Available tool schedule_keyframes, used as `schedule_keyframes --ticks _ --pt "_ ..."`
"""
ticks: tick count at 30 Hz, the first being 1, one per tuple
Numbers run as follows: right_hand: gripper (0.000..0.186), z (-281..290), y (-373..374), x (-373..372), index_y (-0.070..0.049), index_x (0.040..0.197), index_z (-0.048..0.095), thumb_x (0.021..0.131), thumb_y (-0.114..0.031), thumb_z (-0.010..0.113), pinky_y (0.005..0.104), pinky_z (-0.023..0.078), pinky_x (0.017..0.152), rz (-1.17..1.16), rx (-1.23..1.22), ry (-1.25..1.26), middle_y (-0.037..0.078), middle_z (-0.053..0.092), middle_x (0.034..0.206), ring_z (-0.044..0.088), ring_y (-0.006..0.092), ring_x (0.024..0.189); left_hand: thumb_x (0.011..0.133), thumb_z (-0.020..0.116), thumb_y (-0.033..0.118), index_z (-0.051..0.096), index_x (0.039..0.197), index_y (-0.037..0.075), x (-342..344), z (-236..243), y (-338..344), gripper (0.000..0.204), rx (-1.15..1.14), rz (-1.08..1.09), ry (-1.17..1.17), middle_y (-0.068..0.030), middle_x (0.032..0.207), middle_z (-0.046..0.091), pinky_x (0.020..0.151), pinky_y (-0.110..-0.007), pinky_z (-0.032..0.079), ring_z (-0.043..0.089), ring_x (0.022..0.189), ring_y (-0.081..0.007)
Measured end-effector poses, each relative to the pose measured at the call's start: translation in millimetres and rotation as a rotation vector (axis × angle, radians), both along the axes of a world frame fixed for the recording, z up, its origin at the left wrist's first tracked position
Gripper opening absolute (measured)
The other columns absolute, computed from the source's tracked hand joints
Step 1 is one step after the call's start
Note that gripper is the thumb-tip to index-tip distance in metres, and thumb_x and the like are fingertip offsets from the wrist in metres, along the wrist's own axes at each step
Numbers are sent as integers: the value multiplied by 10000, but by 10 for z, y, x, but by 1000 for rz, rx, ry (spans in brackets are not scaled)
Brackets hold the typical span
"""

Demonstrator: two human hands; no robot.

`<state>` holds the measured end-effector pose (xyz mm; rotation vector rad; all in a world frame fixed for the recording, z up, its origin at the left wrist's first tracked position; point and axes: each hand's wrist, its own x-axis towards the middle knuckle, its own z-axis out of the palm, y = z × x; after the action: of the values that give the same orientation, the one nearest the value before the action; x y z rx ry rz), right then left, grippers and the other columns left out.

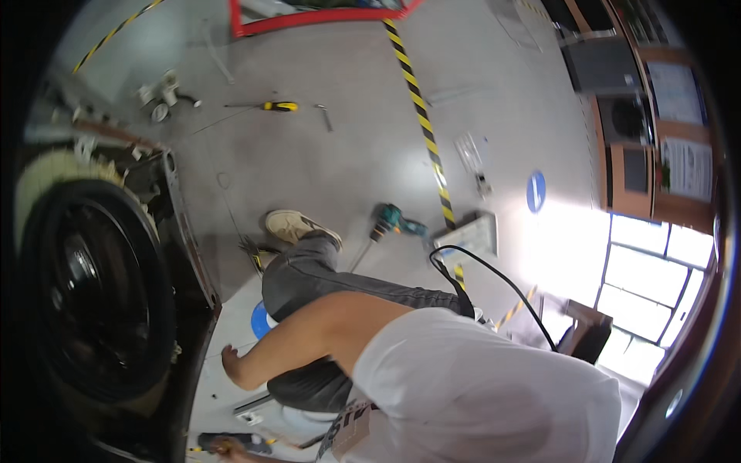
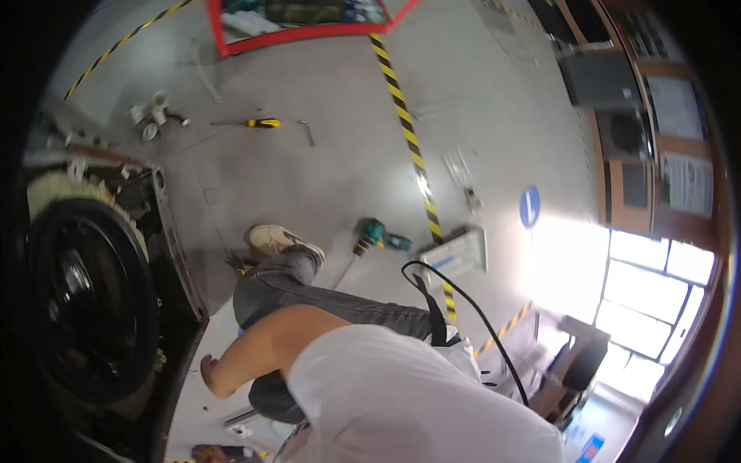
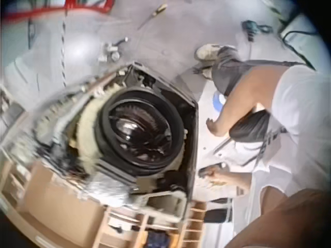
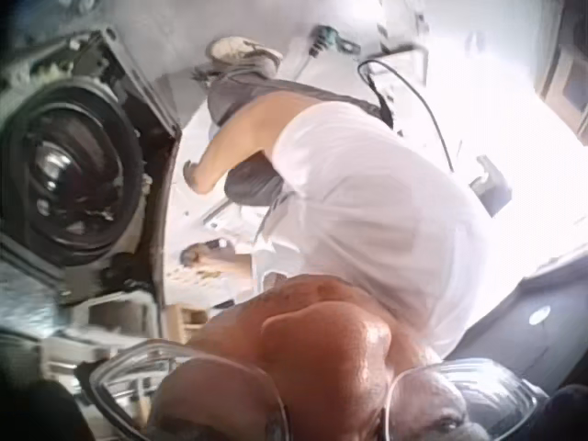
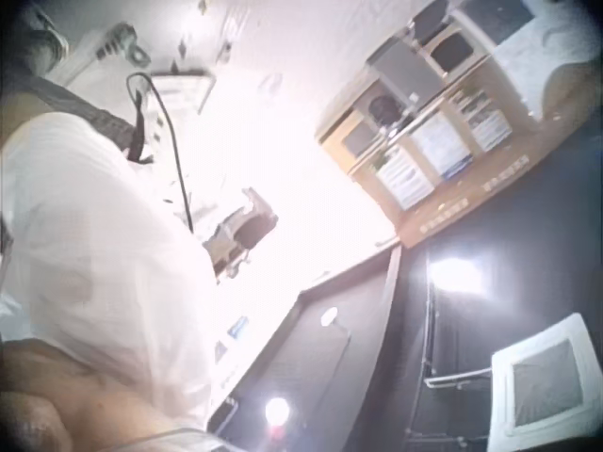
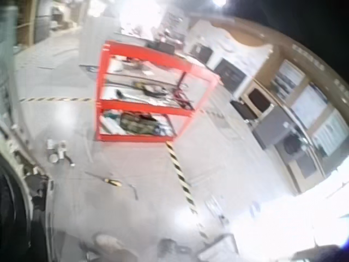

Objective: The person works on the internal components of a washing machine, using pliers to disconnect a hose and then handling electrical wiring and a pump assembly.

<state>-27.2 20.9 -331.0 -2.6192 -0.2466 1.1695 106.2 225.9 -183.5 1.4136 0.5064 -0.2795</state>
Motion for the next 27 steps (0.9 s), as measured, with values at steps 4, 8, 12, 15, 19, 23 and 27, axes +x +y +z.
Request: schedule_keyframes --ticks 4,8,12,15,19,23,27 --pt "449 799 -795 -1062 -102 1131 695 709 -240 767 447 483 854 -813 518 -203 113 657 1202 606 290 1105 938 588 208 645 1033 71 -343 555 -118 176 235 -202 464 -33 723 582 469 -265 360 376 513 -111" --pt "298 1737 -1192 -2448 -41 1051 659 767 -124 626 465 515 845 -1432 554 -320 159 654 1100 626 321 1071 938 600 252 652 996 75 -529 1278 -217 193 398 -279 902 -32 690 554 463 -263 369 387 502 -120" --pt "288 2205 -1050 -3826 -38 1081 632 840 -163 535 444 523 873 -2086 239 -330 185 618 1137 606 349 1068 937 612 296 658 958 79 -688 1998 -464 223 455 -349 1094 -31 657 525 457 -262 377 397 492 -128" --pt "317 2356 -380 -4849 -60 1142 593 855 -191 559 442 496 909 -2362 -36 -215 181 601 1142 585 360 1082 937 621 329 663 930 82 -691 2456 -648 251 464 -418 1127 -30 633 504 452 -261 384 405 484 -134" --pt "329 2427 790 -5983 -29 1145 595 859 -192 603 412 511 778 -3000 -187 -23 180 611 1046 612 301 926 932 625 383 676 937 107 -536 2796 -740 281 526 -528 1072 -34 659 558 493 -274 419 443 512 -146" --pt "206 2376 1763 -6514 14 955 658 849 -155 604 349 514 482 -3468 -95 190 124 624 768 621 208 601 934 613 388 676 899 105 -354 2868 -692 292 459 -373 1071 -10 685 588 537 -296 448 489 551 -148" --pt "194 2281 2022 -6614 2 956 640 855 -159 601 354 503 480 -3755 29 158 124 601 799 604 232 620 928 614 374 668 879 122 -384 2847 -633 263 375 -327 893 1 722 619 582 -331 453 539 621 -157"
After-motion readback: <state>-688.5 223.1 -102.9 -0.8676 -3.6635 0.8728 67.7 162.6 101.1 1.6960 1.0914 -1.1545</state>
